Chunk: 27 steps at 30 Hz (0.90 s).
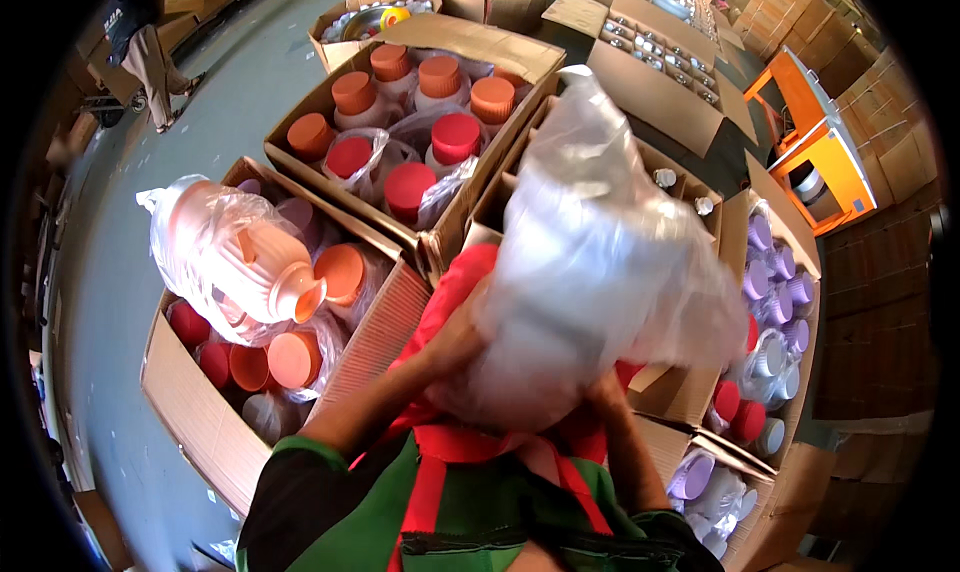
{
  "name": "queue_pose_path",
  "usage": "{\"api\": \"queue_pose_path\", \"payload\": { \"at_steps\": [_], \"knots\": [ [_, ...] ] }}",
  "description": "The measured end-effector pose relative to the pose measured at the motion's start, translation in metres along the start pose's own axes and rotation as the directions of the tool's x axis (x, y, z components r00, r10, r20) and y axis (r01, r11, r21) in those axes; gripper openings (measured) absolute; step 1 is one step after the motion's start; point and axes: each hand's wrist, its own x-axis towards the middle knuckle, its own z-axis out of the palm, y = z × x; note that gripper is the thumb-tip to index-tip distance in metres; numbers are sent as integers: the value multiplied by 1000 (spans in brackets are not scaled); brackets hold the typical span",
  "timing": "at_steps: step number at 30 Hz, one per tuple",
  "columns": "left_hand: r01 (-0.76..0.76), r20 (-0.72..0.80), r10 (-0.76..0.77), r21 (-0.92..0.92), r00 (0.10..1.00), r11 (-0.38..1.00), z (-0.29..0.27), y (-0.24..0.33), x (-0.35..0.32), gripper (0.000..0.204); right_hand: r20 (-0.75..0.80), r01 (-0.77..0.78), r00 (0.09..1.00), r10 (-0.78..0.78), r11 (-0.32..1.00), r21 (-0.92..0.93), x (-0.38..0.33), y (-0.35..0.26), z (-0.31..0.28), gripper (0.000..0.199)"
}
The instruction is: The person removes a white plastic container from a bag, inserts a metallic liner and a colored lid, secures the lid by hand, and then places the assembled item into a cardboard box alongside other containers.
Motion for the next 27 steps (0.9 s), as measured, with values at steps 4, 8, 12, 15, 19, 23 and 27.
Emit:
{"api": "queue_pose_path", "payload": {
  "at_steps": [4,8,12,15,19,23,27],
  "knots": [
    [25,61,-23,-19,998,1000,-10,34,51,70,31,-136,944,328,303,943,45,-12,-37,63],
    [108,182,-150,219,972,970,-46,37,36,80,3,-36,969,245,131,991,126,-50,-52,65],
    [-145,-161,292,592,943,793,-82,6,49,82,89,-89,995,45,-1,996,217,-84,-19,61],
    [-299,-244,440,454,864,839,-137,0,93,59,154,-163,983,-100,-82,983,265,-102,8,58],
    [397,-538,116,734,835,552,-222,3,159,45,319,-298,924,-210,125,946,266,-99,24,49],
    [562,-664,136,709,735,426,-270,-19,205,46,437,-406,898,-58,273,872,239,-80,34,33],
    [587,-600,47,794,799,159,-270,-36,229,28,474,-482,875,96,259,837,224,-62,41,26]
  ]
}}
